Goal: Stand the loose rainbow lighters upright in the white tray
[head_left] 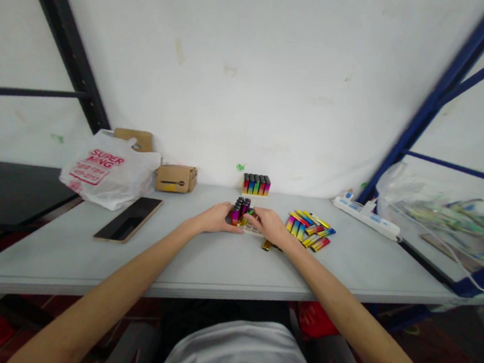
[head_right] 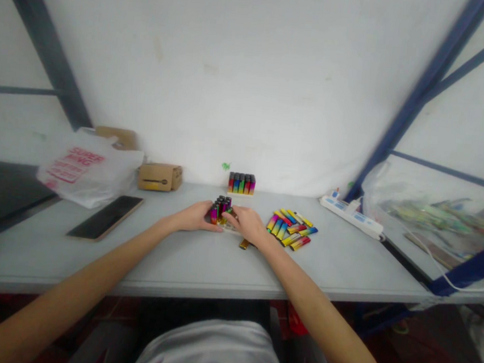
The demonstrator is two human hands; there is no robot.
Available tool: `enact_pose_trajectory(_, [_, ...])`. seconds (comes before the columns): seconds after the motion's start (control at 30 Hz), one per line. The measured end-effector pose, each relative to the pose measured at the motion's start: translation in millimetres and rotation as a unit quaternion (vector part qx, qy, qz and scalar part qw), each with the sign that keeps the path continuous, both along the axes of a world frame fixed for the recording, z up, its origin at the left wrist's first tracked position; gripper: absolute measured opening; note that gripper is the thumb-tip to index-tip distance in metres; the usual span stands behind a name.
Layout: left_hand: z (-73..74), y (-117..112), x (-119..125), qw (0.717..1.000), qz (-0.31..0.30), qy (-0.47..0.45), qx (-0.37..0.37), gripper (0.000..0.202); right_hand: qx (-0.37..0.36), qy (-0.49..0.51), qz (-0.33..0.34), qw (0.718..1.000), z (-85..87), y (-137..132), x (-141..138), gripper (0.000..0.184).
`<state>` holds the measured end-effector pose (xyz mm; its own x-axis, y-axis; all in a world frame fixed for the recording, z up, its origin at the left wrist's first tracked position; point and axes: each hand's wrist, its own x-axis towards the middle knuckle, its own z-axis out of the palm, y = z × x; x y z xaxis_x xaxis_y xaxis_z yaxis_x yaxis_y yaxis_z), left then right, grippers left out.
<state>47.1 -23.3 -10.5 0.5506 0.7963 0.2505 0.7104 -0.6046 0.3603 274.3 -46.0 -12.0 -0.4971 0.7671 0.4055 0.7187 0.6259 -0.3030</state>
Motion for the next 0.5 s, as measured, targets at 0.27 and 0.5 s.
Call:
enact_pose_trajectory(0.27, [-1.8,1.4,-0.4,1.0,0.001,0.004,0.004,0.063,-0.013,-0.093,-0.033,0.995,2.1,-0.3,-9.3,0.039])
enact_pose_trajectory(0.5, [0.3,0.1,0.0,1.0,-0.008,0.004,-0.01,0.064,-0.006,-0.011,-0.001,1.0,1.8,6.3,4.3,0.046])
